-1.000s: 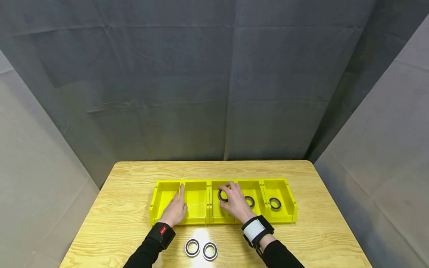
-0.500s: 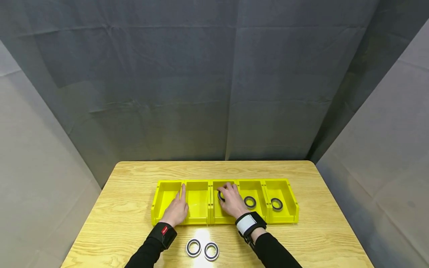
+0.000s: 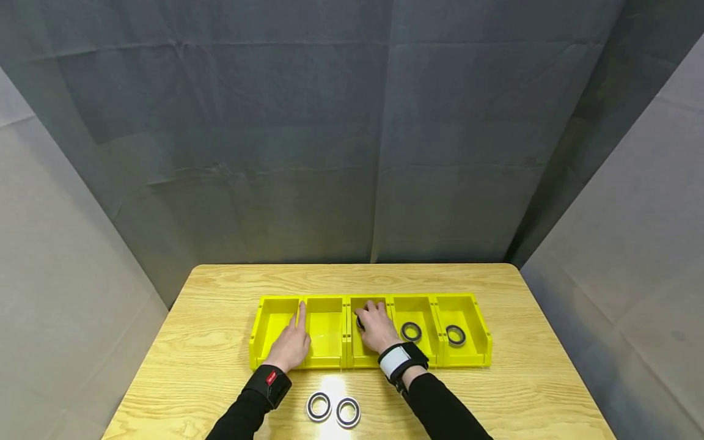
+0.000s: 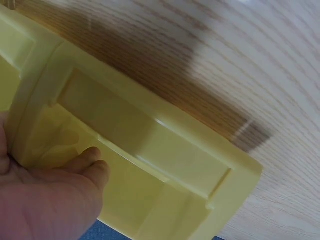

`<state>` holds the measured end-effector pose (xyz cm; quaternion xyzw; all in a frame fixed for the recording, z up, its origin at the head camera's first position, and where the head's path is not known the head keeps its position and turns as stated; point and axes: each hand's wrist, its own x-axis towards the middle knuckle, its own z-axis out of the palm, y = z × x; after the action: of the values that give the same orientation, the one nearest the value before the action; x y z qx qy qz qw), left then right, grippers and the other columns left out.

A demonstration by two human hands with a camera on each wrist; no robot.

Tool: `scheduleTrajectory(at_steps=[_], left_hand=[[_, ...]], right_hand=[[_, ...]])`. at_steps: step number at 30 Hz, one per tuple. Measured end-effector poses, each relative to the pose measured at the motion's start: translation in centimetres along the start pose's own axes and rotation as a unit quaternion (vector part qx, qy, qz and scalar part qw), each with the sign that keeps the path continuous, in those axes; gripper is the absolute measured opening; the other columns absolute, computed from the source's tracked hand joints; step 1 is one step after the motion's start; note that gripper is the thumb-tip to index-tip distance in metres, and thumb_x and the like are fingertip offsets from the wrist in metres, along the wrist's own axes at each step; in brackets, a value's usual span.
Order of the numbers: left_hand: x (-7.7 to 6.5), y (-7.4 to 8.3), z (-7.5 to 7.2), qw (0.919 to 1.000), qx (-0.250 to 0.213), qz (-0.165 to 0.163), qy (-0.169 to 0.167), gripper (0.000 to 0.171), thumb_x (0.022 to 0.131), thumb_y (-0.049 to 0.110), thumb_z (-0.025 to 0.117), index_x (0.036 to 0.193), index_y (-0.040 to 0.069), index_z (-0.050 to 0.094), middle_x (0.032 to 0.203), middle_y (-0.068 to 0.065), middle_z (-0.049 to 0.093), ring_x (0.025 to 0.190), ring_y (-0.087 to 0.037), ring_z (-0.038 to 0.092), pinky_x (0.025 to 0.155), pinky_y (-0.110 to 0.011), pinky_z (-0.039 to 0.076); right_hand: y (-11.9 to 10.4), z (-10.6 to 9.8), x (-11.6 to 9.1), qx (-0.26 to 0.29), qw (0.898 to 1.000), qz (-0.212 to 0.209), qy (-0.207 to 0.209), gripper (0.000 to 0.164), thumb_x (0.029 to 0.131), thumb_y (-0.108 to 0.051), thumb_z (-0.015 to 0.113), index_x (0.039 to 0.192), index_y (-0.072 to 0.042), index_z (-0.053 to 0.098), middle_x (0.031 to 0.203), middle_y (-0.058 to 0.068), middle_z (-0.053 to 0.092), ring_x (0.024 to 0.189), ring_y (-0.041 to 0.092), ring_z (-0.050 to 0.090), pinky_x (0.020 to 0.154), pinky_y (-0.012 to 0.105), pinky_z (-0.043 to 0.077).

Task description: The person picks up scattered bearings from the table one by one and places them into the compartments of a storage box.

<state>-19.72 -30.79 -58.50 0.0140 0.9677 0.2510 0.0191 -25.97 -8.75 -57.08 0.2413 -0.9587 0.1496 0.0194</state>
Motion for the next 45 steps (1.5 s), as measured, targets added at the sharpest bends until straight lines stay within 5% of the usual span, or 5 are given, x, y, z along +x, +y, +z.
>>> scheduleTrajectory(at_steps=[18, 24, 29, 36, 45], left_hand=[[0.0, 0.0, 0.0, 1.0000, 0.004, 0.004, -0.001, 0.074, 0.100, 0.009, 0.051, 0.160, -0.001, 0.009, 0.151, -0.037, 0.039, 0.115, -0.048, 0.061, 0.093, -0.056, 0.053], [-0.1, 0.1, -0.1, 1.0000, 0.002, 0.001, 0.000, 0.073, 0.100, 0.009, 0.050, 0.160, -0.002, 0.010, 0.151, -0.037, 0.039, 0.117, -0.049, 0.060, 0.095, -0.056, 0.051], [-0.1, 0.1, -0.1, 1.0000, 0.004, -0.004, 0.000, 0.073, 0.100, 0.009, 0.051, 0.160, -0.001, 0.011, 0.151, -0.036, 0.039, 0.116, -0.048, 0.060, 0.093, -0.057, 0.052], [0.0, 0.0, 0.0, 0.9999, 0.009, -0.008, -0.006, 0.075, 0.100, 0.010, 0.053, 0.160, 0.000, 0.010, 0.151, -0.036, 0.039, 0.114, -0.048, 0.061, 0.089, -0.055, 0.053], [0.1, -0.1, 0.0, 0.9999, 0.013, -0.006, -0.008, 0.075, 0.101, 0.010, 0.052, 0.161, 0.001, 0.008, 0.152, -0.036, 0.038, 0.106, -0.044, 0.064, 0.078, -0.049, 0.055]], right_hand=[[-1.0, 0.7, 0.2, -0.081, 0.993, 0.034, -0.076, 0.016, 0.084, -0.004, 0.077, 0.095, -0.014, 0.073, 0.098, 0.010, 0.070, 0.088, 0.030, 0.067, 0.068, 0.049, 0.057], [-0.5, 0.1, -0.4, -0.060, 0.998, -0.022, -0.026, 0.019, 0.084, 0.002, 0.072, 0.098, -0.011, 0.073, 0.095, 0.009, 0.071, 0.085, 0.028, 0.069, 0.066, 0.044, 0.058], [0.2, -0.4, -1.0, -0.057, 0.995, -0.057, 0.065, 0.023, 0.085, -0.006, 0.075, 0.108, -0.011, 0.075, 0.110, 0.009, 0.072, 0.104, 0.029, 0.068, 0.090, 0.043, 0.056], [2.1, -0.1, -1.5, -0.021, 0.985, 0.012, 0.171, 0.021, 0.085, -0.009, 0.075, 0.105, -0.009, 0.075, 0.103, 0.010, 0.064, 0.100, 0.030, 0.055, 0.089, 0.044, 0.048], [4.1, 0.5, -1.7, 0.016, 0.983, 0.131, 0.128, 0.045, 0.091, -0.019, 0.070, 0.131, -0.005, 0.056, 0.113, 0.021, 0.052, 0.094, 0.034, 0.050, 0.071, 0.040, 0.048]])
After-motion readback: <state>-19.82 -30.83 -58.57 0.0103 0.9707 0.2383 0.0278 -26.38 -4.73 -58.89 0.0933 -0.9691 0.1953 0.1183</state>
